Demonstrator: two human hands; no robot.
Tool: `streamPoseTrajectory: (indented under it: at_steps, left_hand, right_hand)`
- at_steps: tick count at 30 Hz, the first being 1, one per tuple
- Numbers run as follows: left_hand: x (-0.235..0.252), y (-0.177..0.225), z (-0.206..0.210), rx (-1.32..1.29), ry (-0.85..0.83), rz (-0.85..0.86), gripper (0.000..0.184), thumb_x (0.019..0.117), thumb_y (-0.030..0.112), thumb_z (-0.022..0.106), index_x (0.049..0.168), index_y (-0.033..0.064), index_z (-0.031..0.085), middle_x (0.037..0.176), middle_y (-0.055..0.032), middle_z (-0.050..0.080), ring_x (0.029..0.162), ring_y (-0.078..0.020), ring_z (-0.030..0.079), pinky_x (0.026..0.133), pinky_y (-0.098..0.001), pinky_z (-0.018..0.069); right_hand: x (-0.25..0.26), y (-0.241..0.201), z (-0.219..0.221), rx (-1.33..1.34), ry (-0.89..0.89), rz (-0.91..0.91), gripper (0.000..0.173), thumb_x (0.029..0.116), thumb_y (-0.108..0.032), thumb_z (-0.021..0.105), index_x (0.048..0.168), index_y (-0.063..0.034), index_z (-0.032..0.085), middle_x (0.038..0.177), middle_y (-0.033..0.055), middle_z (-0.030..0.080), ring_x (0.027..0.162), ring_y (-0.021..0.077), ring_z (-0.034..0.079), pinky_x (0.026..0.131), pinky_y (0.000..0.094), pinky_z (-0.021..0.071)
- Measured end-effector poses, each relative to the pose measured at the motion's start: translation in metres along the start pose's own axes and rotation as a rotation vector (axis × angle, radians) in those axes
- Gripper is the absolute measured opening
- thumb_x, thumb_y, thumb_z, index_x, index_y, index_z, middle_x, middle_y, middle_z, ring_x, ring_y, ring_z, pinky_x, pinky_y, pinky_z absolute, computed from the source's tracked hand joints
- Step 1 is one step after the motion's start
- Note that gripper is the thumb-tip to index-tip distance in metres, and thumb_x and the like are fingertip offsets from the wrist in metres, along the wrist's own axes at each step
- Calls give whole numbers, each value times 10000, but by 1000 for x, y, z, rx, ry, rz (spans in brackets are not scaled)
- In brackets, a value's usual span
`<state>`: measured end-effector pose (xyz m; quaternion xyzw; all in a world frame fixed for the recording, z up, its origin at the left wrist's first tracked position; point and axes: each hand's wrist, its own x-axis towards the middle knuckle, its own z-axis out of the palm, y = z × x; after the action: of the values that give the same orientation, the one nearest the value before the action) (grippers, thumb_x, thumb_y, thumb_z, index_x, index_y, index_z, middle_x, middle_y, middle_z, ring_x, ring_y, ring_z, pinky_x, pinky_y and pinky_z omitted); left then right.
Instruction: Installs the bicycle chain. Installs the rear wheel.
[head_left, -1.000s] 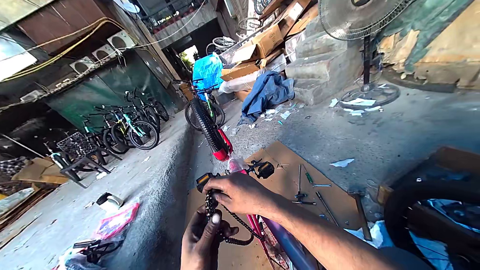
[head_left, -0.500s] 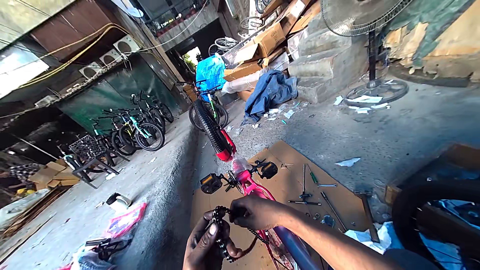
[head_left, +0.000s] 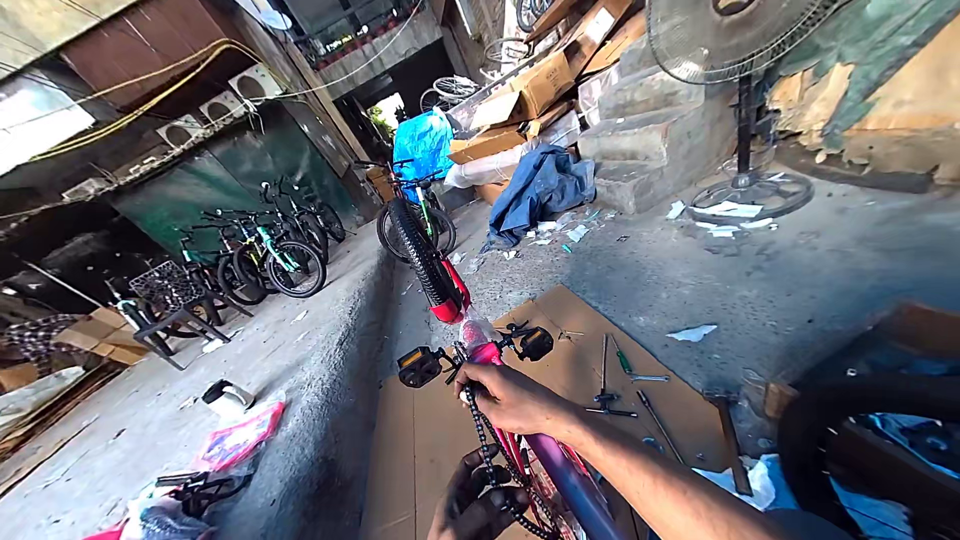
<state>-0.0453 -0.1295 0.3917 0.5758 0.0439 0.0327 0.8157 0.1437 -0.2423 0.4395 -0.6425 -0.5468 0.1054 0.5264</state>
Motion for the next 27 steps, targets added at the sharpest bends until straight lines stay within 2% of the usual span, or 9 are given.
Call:
streamPoseTrajectory:
  at_steps: [3, 7, 10, 13, 15, 20, 23, 25, 27]
  left_hand:
    - [7, -10, -6, -78, 50, -31, 577, 959, -7, 600, 1490, 49, 383, 1167, -241, 666, 1001, -384, 709, 911, -563, 587]
    - [14, -19, -21, -177, 111, 0, 516, 940, 17, 614, 1428, 34, 447, 1153, -264, 677, 963, -381, 726, 867, -521, 609]
    - [11, -26, -37, -275, 10, 40, 504, 923, 6, 688, 1392, 54, 510, 1194, -263, 671, 1040, -400, 711, 924, -534, 588]
    - [6, -39, -52, -437, -167, 92, 473, 919, 14, 680, 1380, 78, 600, 1254, -259, 660, 1143, -404, 675, 996, -529, 551]
    - [6, -52, -59, -498, -255, 135, 380, 960, 80, 664, 1339, 78, 631, 1231, -234, 672, 1133, -366, 679, 981, -489, 559]
    - [15, -58, -66, -457, -231, 260, 330, 984, 150, 661, 1311, 106, 678, 1218, -175, 697, 1132, -323, 681, 1001, -560, 532]
    - [27, -53, -67, -375, -105, 296, 335, 941, 149, 724, 1273, 119, 694, 1137, -168, 706, 977, -246, 702, 865, -425, 588]
    - [34, -54, -64, -390, -65, 277, 346, 935, 150, 732, 1272, 147, 654, 1110, -192, 708, 925, -252, 722, 800, -389, 606]
    - [40, -59, -59, -432, 11, 277, 341, 931, 129, 716, 1262, 168, 647, 1080, -208, 714, 883, -268, 732, 748, -386, 612]
  right_hand:
    - [0, -1, 4, 60, -51, -28, 231, 1028, -130, 473, 1162, -62, 648, 1034, 77, 657, 897, 151, 633, 799, 352, 536]
    - [0, -12, 5, -9, -170, -19, 220, 1007, -139, 536, 1162, -56, 667, 1059, 104, 685, 919, 188, 669, 812, 395, 563]
    - [0, -19, 6, -27, -230, -24, 223, 973, -131, 556, 1142, -35, 664, 1030, 121, 686, 906, 214, 669, 808, 431, 551]
    - [2, -19, 12, 50, -237, -65, 203, 985, -127, 560, 1121, -13, 657, 985, 118, 669, 851, 182, 652, 766, 379, 548]
    - [3, -18, 16, 86, -227, -87, 215, 1019, -167, 584, 1126, -6, 675, 1011, 118, 680, 884, 166, 661, 809, 346, 557]
    - [1, -22, 19, 91, -231, -100, 246, 1047, -209, 572, 1131, 0, 671, 990, 114, 694, 841, 142, 664, 771, 323, 560]
    - [-1, -23, 14, -132, -115, -64, 284, 1047, -305, 568, 1154, -83, 709, 1060, 89, 691, 926, 189, 661, 842, 401, 549]
    - [-2, -24, 12, -224, -60, -21, 290, 1054, -328, 538, 1165, -120, 707, 978, 80, 700, 853, 223, 663, 786, 460, 545]
    - [-5, -23, 12, -187, -65, 11, 299, 1072, -311, 500, 1205, -113, 681, 880, 96, 676, 741, 230, 649, 715, 453, 547]
